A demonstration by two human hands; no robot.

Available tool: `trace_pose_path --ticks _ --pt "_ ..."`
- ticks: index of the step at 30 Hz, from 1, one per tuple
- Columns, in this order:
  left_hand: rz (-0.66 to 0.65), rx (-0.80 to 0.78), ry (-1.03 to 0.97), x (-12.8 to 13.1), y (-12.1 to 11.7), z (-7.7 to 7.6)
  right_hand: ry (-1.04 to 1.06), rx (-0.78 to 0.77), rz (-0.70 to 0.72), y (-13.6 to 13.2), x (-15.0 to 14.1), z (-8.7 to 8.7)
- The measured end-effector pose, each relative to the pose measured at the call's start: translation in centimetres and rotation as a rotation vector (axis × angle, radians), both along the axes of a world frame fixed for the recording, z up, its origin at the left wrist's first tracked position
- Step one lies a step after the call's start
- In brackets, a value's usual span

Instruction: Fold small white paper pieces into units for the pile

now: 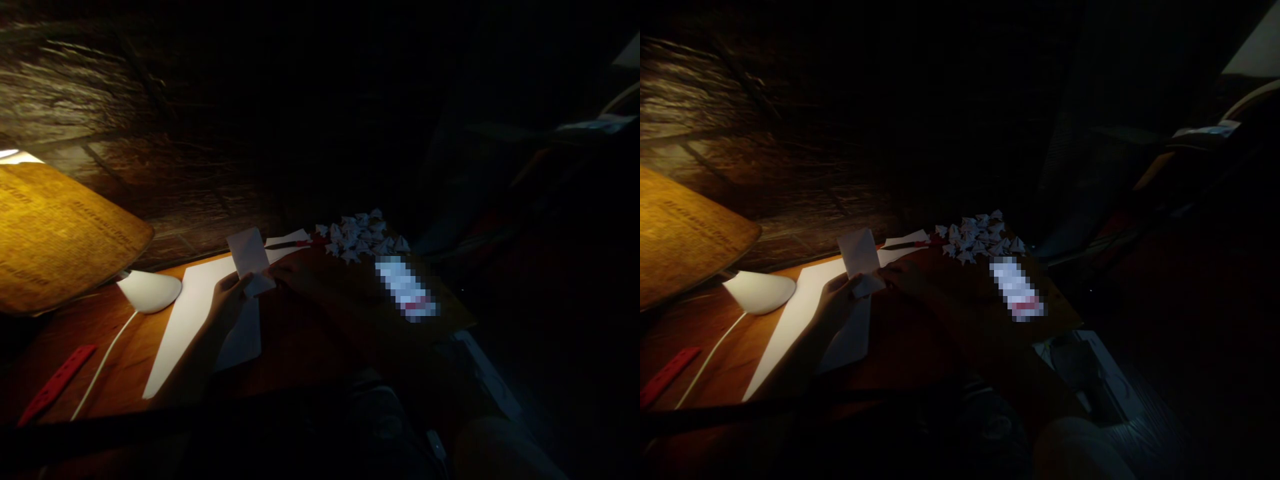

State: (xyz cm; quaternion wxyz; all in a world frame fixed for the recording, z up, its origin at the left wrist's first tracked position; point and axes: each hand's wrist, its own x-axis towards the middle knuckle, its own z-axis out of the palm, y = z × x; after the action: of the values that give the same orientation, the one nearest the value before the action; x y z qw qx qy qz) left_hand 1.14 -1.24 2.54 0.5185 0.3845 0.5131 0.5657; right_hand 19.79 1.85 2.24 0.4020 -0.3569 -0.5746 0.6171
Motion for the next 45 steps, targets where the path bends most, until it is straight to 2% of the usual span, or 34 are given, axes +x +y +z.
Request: trace_pose_path --ticks 5,15,21,25,29,35,45 --pt "-0.028 0.043 -0.048 0.1 0.2 -0.2 0.048 -0.039 -0.031 0.0 0.0 -0.2" --pt "-0.035 0.063 -0.098 0.3 0.3 -0.2 0.078 -0.001 -0.02 0.2 0.0 -1.1" --pt "-0.081 0.107 -0.095 -0.4 0.7 -1.5 0.02 0.006 -0.021 0.1 0.1 -1.1" --pt "-0.065 0.133 -0.03 -0.8 1.2 -2.6 -0.028 0.07 0.026 -0.3 0.5 -0.6" --pt "-0.038 0.124 0.009 -1.1 1.4 -3.2 -0.082 0.098 0.011 -0.4 0.6 -0.7" --pt "-0.038 0.129 0.0 -0.9 1.3 -3.0 -0.104 0.136 -0.007 -0.1 0.3 -1.1" --pt "-0.045 0.088 -0.059 -0.6 1.0 -2.3 -0.15 0.11 -0.014 -0.4 0.4 -0.5"
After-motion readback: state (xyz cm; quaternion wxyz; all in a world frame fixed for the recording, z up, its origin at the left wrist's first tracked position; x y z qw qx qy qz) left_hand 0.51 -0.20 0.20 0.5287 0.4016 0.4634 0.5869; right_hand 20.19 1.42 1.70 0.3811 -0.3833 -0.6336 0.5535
